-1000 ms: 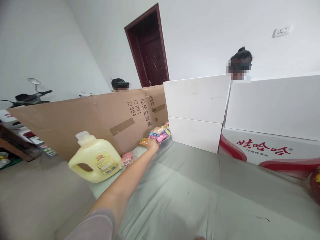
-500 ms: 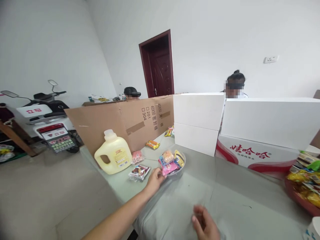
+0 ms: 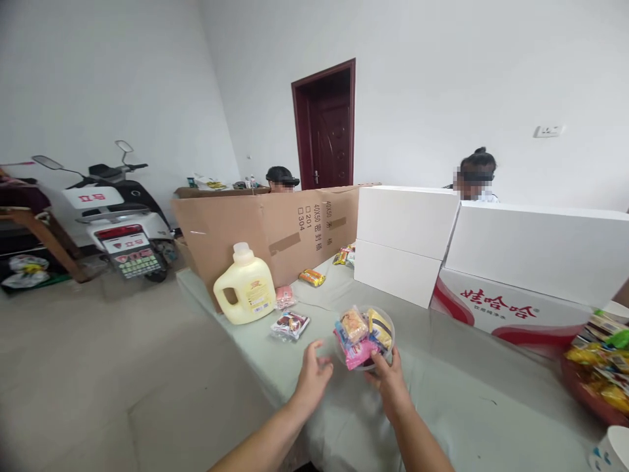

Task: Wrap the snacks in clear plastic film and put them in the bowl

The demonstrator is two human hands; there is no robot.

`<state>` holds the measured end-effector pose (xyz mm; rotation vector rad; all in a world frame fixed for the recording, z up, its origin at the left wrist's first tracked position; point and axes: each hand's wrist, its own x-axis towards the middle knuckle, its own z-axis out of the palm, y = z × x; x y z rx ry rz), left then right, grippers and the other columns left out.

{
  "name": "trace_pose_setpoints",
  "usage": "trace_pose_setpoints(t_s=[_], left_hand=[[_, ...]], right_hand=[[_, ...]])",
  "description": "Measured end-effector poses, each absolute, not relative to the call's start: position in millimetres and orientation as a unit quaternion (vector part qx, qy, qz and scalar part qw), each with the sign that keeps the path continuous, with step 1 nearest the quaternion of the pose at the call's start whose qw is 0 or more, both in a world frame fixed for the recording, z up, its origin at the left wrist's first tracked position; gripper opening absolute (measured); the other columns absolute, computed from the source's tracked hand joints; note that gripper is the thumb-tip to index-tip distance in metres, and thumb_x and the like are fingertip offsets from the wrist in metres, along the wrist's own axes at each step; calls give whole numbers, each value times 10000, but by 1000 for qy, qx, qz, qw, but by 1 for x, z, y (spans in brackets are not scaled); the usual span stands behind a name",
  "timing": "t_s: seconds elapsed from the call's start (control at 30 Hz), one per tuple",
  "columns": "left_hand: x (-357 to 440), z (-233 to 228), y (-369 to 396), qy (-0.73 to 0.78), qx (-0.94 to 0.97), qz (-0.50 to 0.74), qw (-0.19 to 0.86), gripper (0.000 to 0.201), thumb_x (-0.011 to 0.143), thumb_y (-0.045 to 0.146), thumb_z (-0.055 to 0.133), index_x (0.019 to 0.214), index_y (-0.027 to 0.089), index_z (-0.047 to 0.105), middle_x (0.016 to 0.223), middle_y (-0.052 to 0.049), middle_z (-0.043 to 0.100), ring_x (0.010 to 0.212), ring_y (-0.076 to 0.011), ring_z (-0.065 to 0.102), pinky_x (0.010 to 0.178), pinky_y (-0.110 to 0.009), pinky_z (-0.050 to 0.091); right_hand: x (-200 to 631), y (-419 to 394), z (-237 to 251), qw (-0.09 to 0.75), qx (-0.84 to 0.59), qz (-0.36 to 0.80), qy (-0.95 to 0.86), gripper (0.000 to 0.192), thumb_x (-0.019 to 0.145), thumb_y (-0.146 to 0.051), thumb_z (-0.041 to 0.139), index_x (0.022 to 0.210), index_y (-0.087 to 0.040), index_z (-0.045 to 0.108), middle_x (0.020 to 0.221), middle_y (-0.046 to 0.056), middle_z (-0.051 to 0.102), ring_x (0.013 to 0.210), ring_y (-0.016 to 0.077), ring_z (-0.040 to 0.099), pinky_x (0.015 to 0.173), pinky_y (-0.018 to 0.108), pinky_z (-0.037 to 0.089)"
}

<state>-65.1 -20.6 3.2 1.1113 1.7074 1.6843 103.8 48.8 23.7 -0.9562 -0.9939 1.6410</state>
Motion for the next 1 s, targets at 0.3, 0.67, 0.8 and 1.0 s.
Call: trace_pose_setpoints(t_s=[0.3,0.67,0.8,1.0], left_hand=[[-91,49,29,448,369,685,439,684,840,643,537,1389,283,341,1356,-106,520,1128,-238,594,865,-353,522],[-148,22,14,675,372,608,190,584,805,303,606,1347,195,415,1468,-165,355,1409,-318,263,1114,-480,296],[-142,5,3,658,500,559,-71,525,934,315,417,1423,172,294,1480,-170,307,1420,-279,237,1141,-511,243],[-131,-7,5,626,523,544,-195,594,956,354,397,1476,149,195,1548,-198,163,1445,-321,151,1130,-549,224]], right_hand=[[48,85,54,494,-483,342,-637,1044,634,-549,723,1476,-182,228,1268,150,543,1142,357,518,930,490,448],[-30,92,31,322,-326,-64,-887,608,854,-150,441,1420,-366,390,1342,146,510,1243,376,450,868,558,450],[-26,83,37,295,-261,-100,-914,620,850,-137,459,1420,-370,384,1368,133,486,1269,370,426,898,536,433],[-1,89,64,421,-335,-23,-843,769,784,-331,626,1456,-187,280,1324,182,429,1224,341,403,993,505,396]])
